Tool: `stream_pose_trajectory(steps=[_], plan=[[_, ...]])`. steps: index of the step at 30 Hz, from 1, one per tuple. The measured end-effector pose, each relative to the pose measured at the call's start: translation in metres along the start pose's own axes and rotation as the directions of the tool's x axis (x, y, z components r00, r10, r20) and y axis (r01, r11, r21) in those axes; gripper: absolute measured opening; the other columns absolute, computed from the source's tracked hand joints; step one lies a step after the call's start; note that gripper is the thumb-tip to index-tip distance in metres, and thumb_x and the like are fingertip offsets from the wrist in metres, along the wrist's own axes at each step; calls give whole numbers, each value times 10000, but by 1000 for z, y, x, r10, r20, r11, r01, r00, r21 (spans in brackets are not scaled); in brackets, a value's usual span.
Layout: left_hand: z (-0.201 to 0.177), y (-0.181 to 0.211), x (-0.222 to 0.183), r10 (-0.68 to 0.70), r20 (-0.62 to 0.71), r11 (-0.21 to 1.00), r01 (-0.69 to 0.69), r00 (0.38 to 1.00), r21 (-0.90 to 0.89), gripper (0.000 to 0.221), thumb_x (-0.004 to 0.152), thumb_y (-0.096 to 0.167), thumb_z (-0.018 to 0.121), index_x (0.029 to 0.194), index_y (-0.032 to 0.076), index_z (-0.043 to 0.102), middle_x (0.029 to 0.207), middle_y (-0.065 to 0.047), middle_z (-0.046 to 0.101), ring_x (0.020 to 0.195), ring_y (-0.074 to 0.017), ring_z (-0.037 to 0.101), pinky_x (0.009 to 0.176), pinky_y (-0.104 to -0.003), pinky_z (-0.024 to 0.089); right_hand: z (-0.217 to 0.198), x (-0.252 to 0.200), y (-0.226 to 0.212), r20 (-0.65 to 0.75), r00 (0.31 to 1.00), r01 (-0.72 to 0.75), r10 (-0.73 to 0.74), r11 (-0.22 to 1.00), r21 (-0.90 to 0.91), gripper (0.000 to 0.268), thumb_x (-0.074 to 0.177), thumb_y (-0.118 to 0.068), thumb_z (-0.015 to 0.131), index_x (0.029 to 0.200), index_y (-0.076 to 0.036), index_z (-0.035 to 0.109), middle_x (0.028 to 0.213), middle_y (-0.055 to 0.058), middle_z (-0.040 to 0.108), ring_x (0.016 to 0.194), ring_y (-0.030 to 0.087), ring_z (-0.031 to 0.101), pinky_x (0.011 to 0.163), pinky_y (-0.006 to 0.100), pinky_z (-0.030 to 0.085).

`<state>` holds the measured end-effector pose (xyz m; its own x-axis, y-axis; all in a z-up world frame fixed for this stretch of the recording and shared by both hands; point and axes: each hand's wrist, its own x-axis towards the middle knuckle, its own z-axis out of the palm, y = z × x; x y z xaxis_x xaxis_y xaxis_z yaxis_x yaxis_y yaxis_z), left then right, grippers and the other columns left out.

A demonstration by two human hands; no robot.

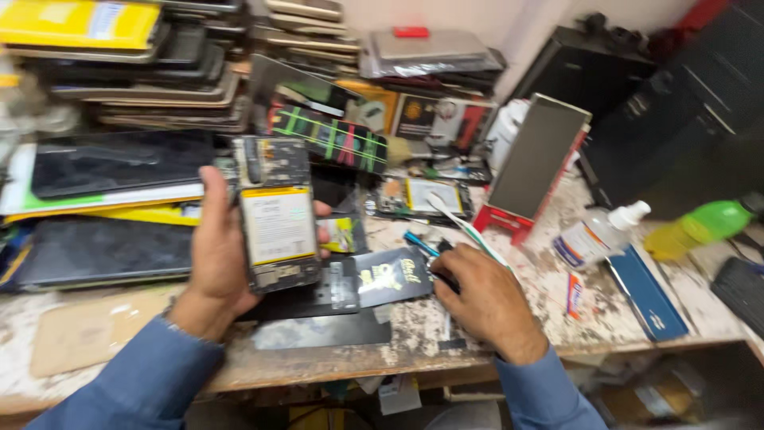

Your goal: The person disassembles a smartphone by removing the back cover and using a screwdriver to detach internal components. They then use tweezers to handle small parts and reassemble the device by placing the back cover back on.

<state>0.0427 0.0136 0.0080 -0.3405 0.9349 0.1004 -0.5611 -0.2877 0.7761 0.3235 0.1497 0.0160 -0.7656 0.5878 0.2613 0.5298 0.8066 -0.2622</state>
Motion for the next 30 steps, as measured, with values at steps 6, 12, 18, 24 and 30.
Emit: stream_pose_trajectory(steps=[6, 12, 18, 24, 30], plan=[[6, 7, 12, -6, 102, 992, 19, 995, -122, 904, 978, 761, 204, 1313, 9, 578, 1133, -244, 698, 914, -349, 728, 794, -490, 627, 23, -6, -12, -249, 961, 80, -125, 980, -184, 145, 828, -113, 692, 940, -32, 646, 913, 162, 636, 901, 372, 628, 790, 479, 502], [11, 6, 20, -13, 126, 984, 35, 992, -177, 888, 969, 756, 191, 1310, 37, 584, 1126, -231, 707, 907, -329, 734, 763, -478, 631, 2, -11, -3, -302, 949, -101, 94, 995, -7, 138, 909, -130, 674, 1013, -41, 692, 906, 136, 698, 838, 302, 686, 761, 427, 542], [7, 0, 18, 17, 140, 985, 8, 990, -172, 876, 1002, 725, 192, 1315, 12, 592, 1117, -231, 706, 920, -321, 733, 793, -461, 632, -38, -20, -15, -469, 875, -85, 115, 993, 85, 162, 914, -97, 716, 1058, -23, 715, 973, 125, 748, 845, 218, 739, 764, 345, 569], [10, 0, 16, 1, 135, 978, 27, 991, -208, 878, 1002, 722, 185, 1306, 10, 599, 1087, -223, 713, 862, -310, 735, 749, -460, 634, -42, -39, -24, -267, 963, 60, -48, 997, 38, 154, 841, -76, 728, 994, -59, 736, 918, 81, 753, 826, 158, 760, 748, 310, 601], [11, 1, 15, 19, 127, 983, 5, 992, -185, 854, 1009, 709, 196, 1319, 20, 592, 1069, -225, 711, 849, -312, 729, 742, -461, 631, -25, -40, -20, -79, 991, -96, 105, 989, 111, 148, 838, -161, 749, 961, -78, 743, 878, 68, 765, 786, 163, 747, 687, 299, 624]])
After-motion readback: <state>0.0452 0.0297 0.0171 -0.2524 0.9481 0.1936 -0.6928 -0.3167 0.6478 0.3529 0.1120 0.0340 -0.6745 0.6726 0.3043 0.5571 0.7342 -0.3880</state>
